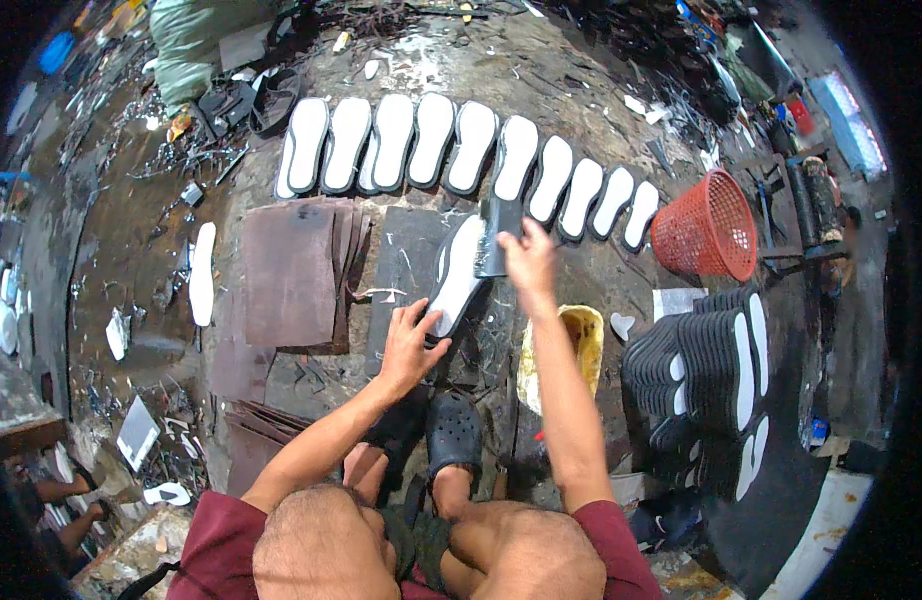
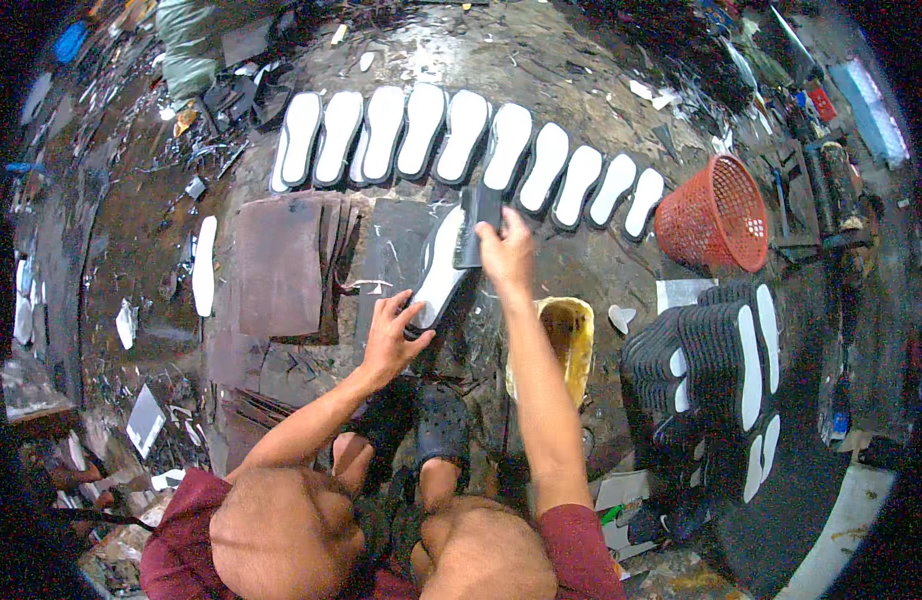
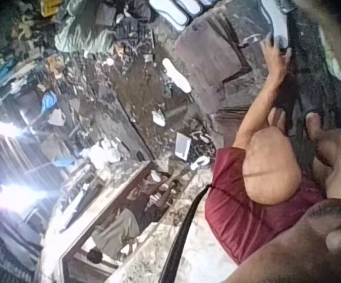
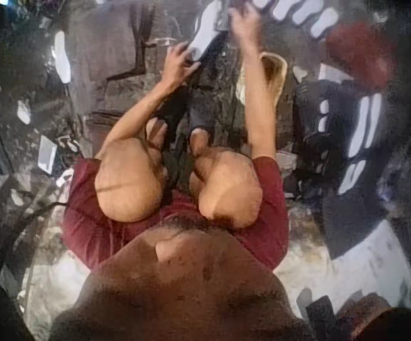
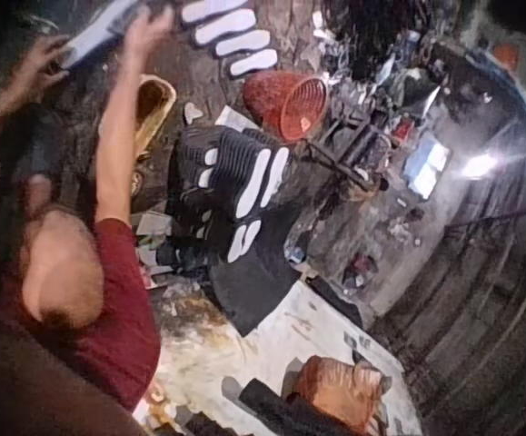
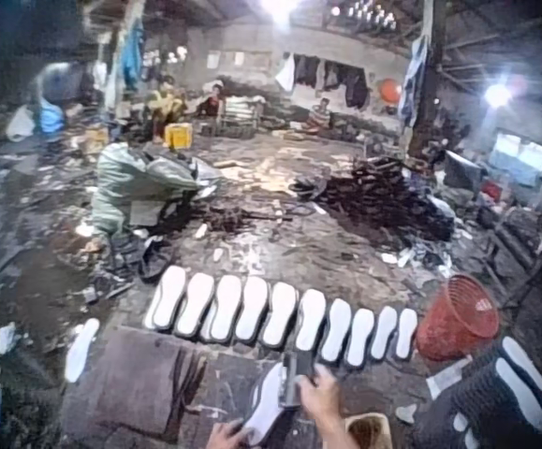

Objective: The person sits on the floor and repeatedly picks up white insoles and black rubber soles, presses them together, and places the assembled slippers in a row. The person handles the components one at a time and continues the process throughout the clip.

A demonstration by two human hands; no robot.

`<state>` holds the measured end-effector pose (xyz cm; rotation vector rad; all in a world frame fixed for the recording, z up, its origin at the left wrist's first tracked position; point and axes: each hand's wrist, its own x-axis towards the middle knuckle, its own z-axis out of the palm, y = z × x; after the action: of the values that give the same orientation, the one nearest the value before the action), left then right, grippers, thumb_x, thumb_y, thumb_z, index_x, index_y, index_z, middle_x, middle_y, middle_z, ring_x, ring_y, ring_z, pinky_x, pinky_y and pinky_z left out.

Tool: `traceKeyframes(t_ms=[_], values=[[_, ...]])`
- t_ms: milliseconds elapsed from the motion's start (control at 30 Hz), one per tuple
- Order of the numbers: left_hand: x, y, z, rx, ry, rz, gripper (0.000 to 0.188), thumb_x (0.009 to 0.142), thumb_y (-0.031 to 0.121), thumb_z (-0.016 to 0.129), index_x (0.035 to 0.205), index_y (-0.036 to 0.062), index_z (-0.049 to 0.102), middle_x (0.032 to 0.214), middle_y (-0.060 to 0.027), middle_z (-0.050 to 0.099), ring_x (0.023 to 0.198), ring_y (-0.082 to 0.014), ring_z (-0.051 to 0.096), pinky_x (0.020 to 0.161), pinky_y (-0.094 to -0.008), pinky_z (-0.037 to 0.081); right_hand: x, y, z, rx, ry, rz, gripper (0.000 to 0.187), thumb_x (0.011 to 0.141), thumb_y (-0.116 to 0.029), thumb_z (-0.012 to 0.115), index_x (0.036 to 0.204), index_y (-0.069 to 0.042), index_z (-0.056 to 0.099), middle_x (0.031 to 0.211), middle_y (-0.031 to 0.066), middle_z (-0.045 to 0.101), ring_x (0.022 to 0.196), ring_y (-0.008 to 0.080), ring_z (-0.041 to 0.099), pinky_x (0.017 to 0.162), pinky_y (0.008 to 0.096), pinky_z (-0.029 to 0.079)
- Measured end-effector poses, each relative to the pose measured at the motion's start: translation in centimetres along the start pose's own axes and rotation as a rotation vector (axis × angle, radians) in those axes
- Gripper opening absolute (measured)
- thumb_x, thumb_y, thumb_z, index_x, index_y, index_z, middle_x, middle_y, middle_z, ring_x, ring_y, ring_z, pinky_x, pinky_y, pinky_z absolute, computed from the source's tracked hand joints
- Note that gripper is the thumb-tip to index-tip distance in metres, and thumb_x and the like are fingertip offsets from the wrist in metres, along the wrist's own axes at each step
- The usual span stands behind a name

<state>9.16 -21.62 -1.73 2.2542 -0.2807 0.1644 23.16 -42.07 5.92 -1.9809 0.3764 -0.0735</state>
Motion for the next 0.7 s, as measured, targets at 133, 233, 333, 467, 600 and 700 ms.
traceKeyframes(t_ms=[133, 233, 333, 467, 600, 700], values=[[-0.4, -0.8, -0.4, 0.065, 0.022, 0.000, 0.056, 0.073, 0.023, 0.089, 0.124, 0.0107, 0.069, 0.138, -0.0169, 0.057, 0.114, -0.0381, 0.055, 0.098, -0.0471, 0.051, -1.9, 0.7, 6.1, -0.630, 0.104, -0.165, 0.050, 0.089, -0.023, 0.063, 0.136, -0.004, 0.060, 0.088, 0.0276, 0.073, 0.086, 0.0444, 0.073, 0.080, 0.0549, 0.057], [-0.3, -0.3, 0.1, 0.043, 0.042, 0.034, 0.055, 0.073, 0.022, 0.089, 0.123, 0.0108, 0.069, 0.137, -0.0190, 0.058, 0.112, -0.0383, 0.057, 0.097, -0.0483, 0.052, 2.3, 0.0, 5.1, -0.807, 0.097, -0.258, 0.049, 0.085, -0.018, 0.064, 0.133, -0.007, 0.064, 0.082, 0.0233, 0.073, 0.081, 0.0422, 0.073, 0.073, 0.0554, 0.057], [0.2, 0.0, 0.0, 0.026, 0.029, 0.047, 0.056, 0.074, 0.021, 0.088, 0.125, 0.0106, 0.067, 0.136, -0.0216, 0.058, 0.112, -0.0388, 0.057, 0.096, -0.0497, 0.052, 5.1, -1.7, 4.2, -0.885, -0.273, -0.602, 0.039, 0.086, -0.015, 0.061, 0.120, -0.027, 0.075, 0.090, 0.0154, 0.076, 0.087, 0.0344, 0.075, 0.072, 0.0501, 0.059], [-1.1, -0.4, 0.1, 0.034, 0.026, 0.010, 0.056, 0.075, 0.020, 0.087, 0.127, 0.0120, 0.066, 0.139, -0.0228, 0.054, 0.114, -0.0406, 0.056, 0.096, -0.0502, 0.051, -1.8, -1.5, 7.8, -1.006, -0.717, -0.989, 0.033, 0.088, -0.016, 0.061, 0.111, -0.032, 0.078, 0.091, 0.0072, 0.077, 0.088, 0.0312, 0.074, 0.075, 0.0469, 0.060], [-0.4, 0.0, 0.5, -0.022, 0.034, 0.017, 0.056, 0.077, 0.019, 0.088, 0.128, 0.0135, 0.065, 0.142, -0.0228, 0.050, 0.115, -0.0406, 0.057, 0.096, -0.0495, 0.052, 0.4, -1.2, 4.2, -0.686, -0.340, -0.858, 0.038, 0.090, -0.014, 0.059, 0.121, -0.029, 0.074, 0.085, 0.0064, 0.075, 0.088, 0.0303, 0.074, 0.075, 0.0482, 0.060], [0.2, -0.1, 0.4, -0.048, 0.068, 0.032, 0.057, 0.077, 0.022, 0.089, 0.128, 0.0135, 0.066, 0.141, -0.0220, 0.048, 0.112, -0.0402, 0.058, 0.095, -0.0483, 0.052, 2.4, -2.3, 1.7, -0.974, -0.245, -0.505, 0.044, 0.090, -0.013, 0.057, 0.127, -0.032, 0.070, 0.091, 0.0117, 0.076, 0.091, 0.0317, 0.074, 0.072, 0.0501, 0.059]])
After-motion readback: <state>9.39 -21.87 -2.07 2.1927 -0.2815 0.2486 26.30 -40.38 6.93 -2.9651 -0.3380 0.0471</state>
